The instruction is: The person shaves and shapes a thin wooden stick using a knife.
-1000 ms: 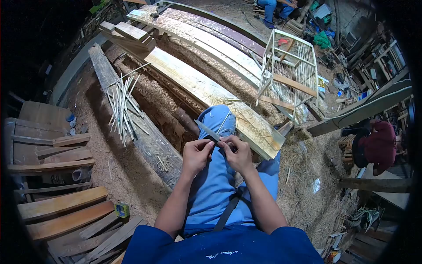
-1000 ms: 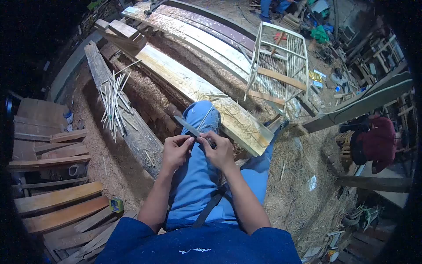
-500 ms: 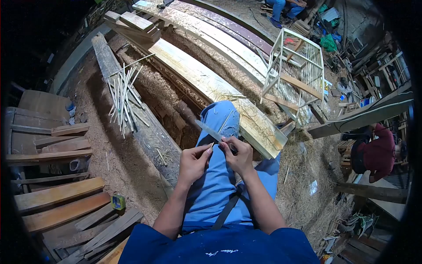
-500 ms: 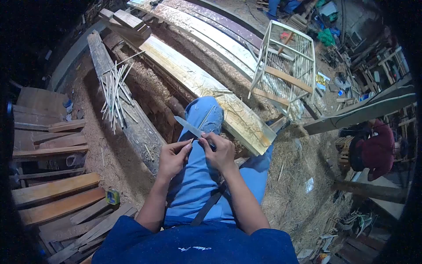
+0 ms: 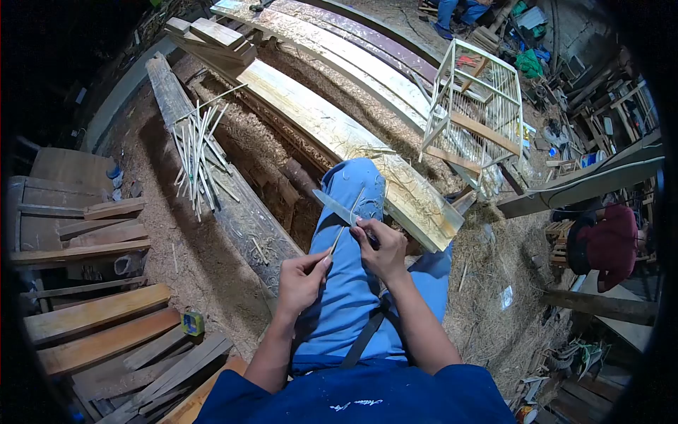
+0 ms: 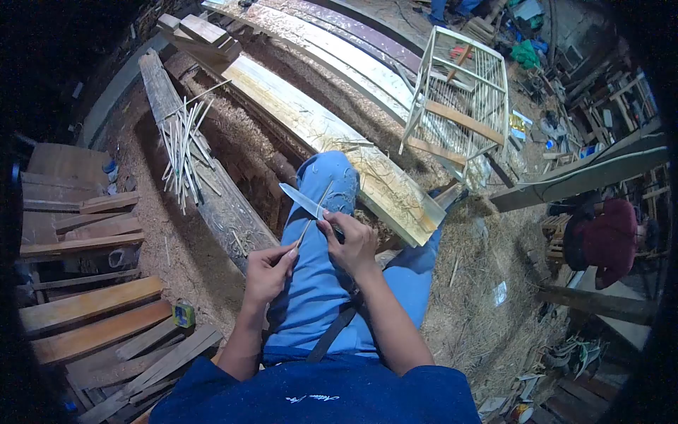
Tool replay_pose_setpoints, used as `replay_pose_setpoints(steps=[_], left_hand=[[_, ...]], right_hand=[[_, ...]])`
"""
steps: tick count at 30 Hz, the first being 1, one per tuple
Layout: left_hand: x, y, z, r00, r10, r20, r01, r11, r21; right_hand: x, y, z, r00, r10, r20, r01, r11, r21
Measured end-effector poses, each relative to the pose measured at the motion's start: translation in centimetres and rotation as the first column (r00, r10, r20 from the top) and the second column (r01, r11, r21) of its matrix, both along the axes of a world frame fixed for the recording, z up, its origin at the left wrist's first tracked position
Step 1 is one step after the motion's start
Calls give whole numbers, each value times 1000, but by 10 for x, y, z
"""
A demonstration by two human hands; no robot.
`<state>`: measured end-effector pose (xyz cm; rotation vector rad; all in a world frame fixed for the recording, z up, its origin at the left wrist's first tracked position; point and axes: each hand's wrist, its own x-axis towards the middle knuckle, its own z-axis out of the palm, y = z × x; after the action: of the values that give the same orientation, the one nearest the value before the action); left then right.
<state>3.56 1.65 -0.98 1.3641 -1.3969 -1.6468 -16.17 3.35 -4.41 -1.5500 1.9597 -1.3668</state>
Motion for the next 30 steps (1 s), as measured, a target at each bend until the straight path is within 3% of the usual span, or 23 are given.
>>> replay_pose_setpoints(steps=[3, 5, 6, 7, 10, 16, 19, 26, 28, 30], left_hand=[[15, 15, 15, 1000, -3, 10, 2, 997, 81], [33, 27, 19, 998, 31, 51, -40, 984, 173], [36, 27, 15, 999, 33, -28, -31, 997, 68], [40, 31, 13, 999, 37, -19, -36, 997, 72], [28, 22, 24, 998, 63, 13, -65, 974, 219], [-17, -19, 19, 999, -27, -25, 31, 983, 183], [-28, -27, 11, 1000, -27, 2, 27, 990, 141], [-26, -29, 7, 998, 25, -54, -13, 980, 197], [-23, -30, 0, 992, -6, -127, 26, 988, 154], [-19, -28, -7, 987, 15, -161, 12, 986, 167]], right_hand=[[-10, -3, -7, 997, -75, 3, 75, 997, 29], [-16, -7, -10, 998, -57, 23, 57, 998, -4], [-17, -8, -8, 999, -34, 35, 34, 999, 15], [-16, -7, -4, 999, -6, 46, 4, 999, 33], [-13, -6, -3, 998, 34, 58, -37, 998, 42], [-6, 17, 23, 972, 196, 130, -213, 968, 131], [-4, 21, 19, 972, 233, 43, -236, 959, 154], [-2, 18, 25, 959, 276, 70, -284, 908, 308], [1, 16, 15, 974, 222, 52, -228, 955, 187], [4, 16, 11, 977, 209, 34, -212, 955, 205]])
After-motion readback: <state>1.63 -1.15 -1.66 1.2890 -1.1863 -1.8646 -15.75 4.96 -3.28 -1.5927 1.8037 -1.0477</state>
